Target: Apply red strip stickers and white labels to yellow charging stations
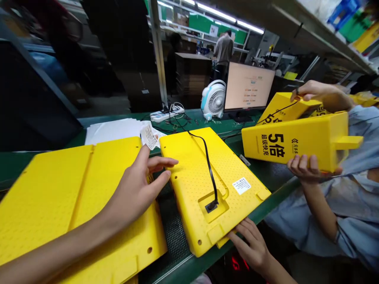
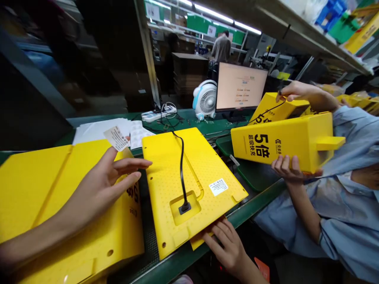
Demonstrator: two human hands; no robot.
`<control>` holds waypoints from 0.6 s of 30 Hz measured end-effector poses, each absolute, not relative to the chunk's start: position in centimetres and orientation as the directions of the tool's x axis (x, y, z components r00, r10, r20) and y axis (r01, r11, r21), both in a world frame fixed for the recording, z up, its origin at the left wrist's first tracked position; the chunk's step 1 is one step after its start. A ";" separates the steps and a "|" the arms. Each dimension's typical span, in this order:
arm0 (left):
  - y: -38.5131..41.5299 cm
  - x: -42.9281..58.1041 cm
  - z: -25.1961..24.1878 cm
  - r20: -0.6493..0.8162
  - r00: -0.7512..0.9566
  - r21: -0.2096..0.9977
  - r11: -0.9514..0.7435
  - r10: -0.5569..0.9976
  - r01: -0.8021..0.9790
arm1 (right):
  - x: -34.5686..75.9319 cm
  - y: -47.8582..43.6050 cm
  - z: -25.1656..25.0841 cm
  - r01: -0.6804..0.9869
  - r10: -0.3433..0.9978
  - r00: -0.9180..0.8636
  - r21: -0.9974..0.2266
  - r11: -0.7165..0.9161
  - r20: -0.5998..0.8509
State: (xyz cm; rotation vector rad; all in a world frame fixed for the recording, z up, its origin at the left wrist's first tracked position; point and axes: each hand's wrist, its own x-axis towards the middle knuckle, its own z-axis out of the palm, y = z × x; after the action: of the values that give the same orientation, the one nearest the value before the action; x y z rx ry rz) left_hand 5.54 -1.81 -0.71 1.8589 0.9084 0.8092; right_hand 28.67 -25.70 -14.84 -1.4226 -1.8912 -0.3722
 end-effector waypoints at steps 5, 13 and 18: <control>-2.1 1.6 3.8 0.274 0.336 0.936 -0.330 0.901 0.123 | 29.8 -25.0 -14.8 0.886 0.691 -0.236 -0.141 0.442 0.683; -7.1 -9.8 5.5 0.386 -0.151 0.914 -0.356 0.910 0.193 | 34.7 -18.7 2.8 0.891 0.702 -0.280 -0.095 0.444 0.655; -7.8 -12.8 2.8 0.340 -0.198 0.937 -0.314 0.919 0.154 | 34.5 -7.7 11.0 0.859 0.808 -0.294 -0.229 0.458 0.511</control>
State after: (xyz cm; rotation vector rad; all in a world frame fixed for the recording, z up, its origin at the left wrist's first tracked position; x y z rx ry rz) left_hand -12.82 -7.82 2.82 1.4370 1.2897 1.5730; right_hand 34.46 -7.66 10.99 -1.3846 -2.1433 -0.1192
